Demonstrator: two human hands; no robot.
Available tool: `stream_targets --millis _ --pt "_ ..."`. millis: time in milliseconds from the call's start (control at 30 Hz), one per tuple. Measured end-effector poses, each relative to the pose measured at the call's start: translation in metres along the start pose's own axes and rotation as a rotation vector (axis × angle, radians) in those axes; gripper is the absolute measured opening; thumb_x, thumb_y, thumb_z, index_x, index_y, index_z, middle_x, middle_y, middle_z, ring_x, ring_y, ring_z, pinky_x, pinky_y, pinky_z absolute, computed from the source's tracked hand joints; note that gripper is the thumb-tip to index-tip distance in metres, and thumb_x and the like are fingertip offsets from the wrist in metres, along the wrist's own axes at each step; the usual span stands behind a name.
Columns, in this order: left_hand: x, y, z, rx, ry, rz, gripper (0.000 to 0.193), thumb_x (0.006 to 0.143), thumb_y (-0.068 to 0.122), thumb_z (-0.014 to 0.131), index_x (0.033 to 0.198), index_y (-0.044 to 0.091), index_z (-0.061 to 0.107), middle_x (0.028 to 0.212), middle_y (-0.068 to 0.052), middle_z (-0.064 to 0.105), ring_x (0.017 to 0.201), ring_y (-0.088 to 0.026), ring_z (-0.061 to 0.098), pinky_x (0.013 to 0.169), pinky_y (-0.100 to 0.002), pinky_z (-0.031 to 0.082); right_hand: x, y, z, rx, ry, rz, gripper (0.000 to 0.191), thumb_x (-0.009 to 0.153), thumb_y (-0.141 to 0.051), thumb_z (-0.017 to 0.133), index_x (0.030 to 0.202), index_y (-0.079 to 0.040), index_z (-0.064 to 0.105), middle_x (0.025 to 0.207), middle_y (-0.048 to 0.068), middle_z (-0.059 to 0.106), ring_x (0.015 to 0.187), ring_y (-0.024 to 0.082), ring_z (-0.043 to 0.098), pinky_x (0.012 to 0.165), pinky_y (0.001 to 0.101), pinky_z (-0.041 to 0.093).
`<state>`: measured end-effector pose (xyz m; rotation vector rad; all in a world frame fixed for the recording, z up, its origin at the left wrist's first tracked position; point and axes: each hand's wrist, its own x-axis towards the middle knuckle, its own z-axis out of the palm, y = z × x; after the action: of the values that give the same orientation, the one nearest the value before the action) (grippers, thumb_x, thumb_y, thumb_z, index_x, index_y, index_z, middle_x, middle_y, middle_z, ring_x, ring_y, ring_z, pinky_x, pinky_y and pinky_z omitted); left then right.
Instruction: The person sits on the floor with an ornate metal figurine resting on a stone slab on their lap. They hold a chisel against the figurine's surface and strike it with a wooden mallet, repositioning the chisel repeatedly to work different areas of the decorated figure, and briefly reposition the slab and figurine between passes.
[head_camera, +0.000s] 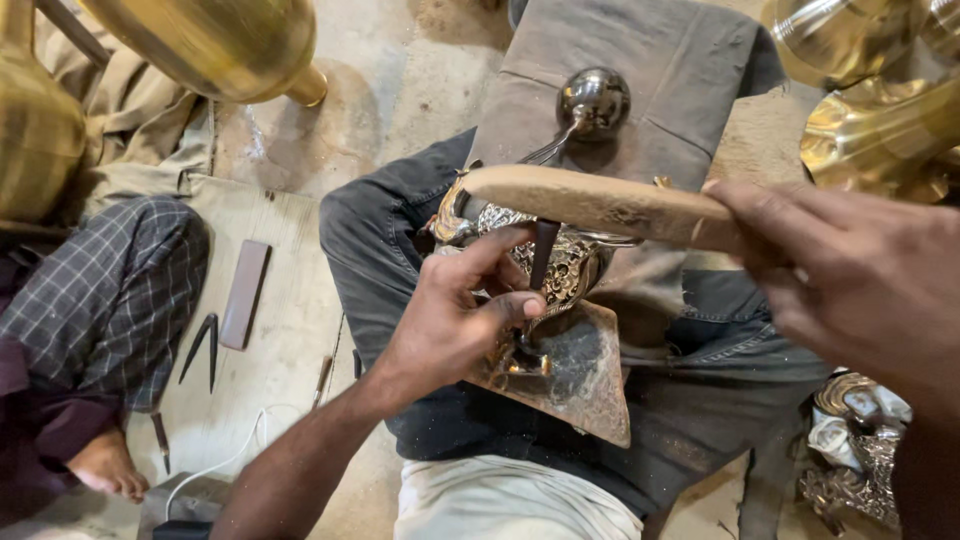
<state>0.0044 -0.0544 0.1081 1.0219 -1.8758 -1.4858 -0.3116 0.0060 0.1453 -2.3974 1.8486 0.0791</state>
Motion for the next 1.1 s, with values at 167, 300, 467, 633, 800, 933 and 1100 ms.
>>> stream_targets --millis 167,300,467,633,800,933,1100 --pt "0.001 0.0 0.0 0.051 -0.006 0.009 0.061 0.086 0.005 0.079 0.143 -0.001 0.058 0.08 -0.006 0.072 0.071 -0.008 0.065 0.067 -0.026 0.055 -0.001 -0.003 -0.004 0.25 0.09 0.253 0.054 0.09 -0.026 0.071 0.141 -0.01 0.063 0.096 0.016 0.077 0.078 0.018 0.076 0.073 0.0334 0.064" --pt "0.005 -0.005 -0.002 0.044 -0.01 -0.009 0.054 0.087 0.004 0.08 0.136 -0.002 0.06 0.082 -0.006 0.075 0.073 -0.009 0.068 0.07 -0.025 0.056 0.006 -0.004 -0.01 -0.073 0.276 -0.142 0.058 0.081 -0.016 0.071 0.138 -0.009 0.065 0.102 0.017 0.077 0.082 0.022 0.076 0.074 0.037 0.063" --pt "0.004 -0.01 -0.003 -0.046 -0.028 -0.009 0.06 0.087 0.003 0.08 0.142 -0.002 0.057 0.084 -0.007 0.074 0.077 -0.008 0.067 0.074 -0.025 0.057 0.003 0.004 0.001 0.114 0.045 0.095 0.053 0.09 -0.022 0.074 0.141 -0.011 0.063 0.102 0.014 0.077 0.07 0.019 0.075 0.066 0.0348 0.063" --pt "0.006 -0.013 -0.003 0.015 -0.036 -0.008 0.06 0.085 0.007 0.081 0.141 -0.002 0.058 0.082 -0.005 0.072 0.074 -0.008 0.067 0.07 -0.026 0.057 -0.002 0.01 0.005 0.26 0.175 0.105 0.058 0.088 -0.009 0.067 0.145 -0.005 0.058 0.098 0.018 0.076 0.076 0.021 0.076 0.074 0.0356 0.063" --pt "0.007 -0.015 -0.008 -0.025 -0.072 -0.016 0.061 0.087 0.011 0.081 0.141 -0.003 0.057 0.082 -0.003 0.07 0.073 -0.007 0.066 0.069 -0.025 0.058 0.005 -0.001 -0.004 -0.04 0.074 -0.029 0.047 0.09 -0.021 0.071 0.136 -0.009 0.066 0.102 0.016 0.078 0.074 0.022 0.076 0.067 0.0378 0.063" --pt "0.006 -0.021 -0.008 -0.048 -0.071 0.006 0.063 0.087 0.011 0.081 0.143 -0.004 0.057 0.083 -0.004 0.067 0.076 -0.008 0.062 0.069 -0.025 0.054 0.002 -0.007 -0.011 0.325 0.122 0.175 0.047 0.093 -0.02 0.068 0.138 -0.005 0.064 0.099 0.019 0.076 0.08 0.023 0.077 0.072 0.0371 0.065" --pt "0.01 -0.032 -0.013 -0.115 -0.128 0.016 0.062 0.089 0.01 0.081 0.144 -0.003 0.056 0.088 -0.002 0.068 0.081 -0.008 0.064 0.075 -0.025 0.056 0.005 -0.005 -0.007 -0.014 0.197 -0.053 0.048 0.09 -0.015 0.069 0.136 -0.006 0.064 0.104 0.018 0.078 0.081 0.024 0.076 0.077 0.0397 0.065"
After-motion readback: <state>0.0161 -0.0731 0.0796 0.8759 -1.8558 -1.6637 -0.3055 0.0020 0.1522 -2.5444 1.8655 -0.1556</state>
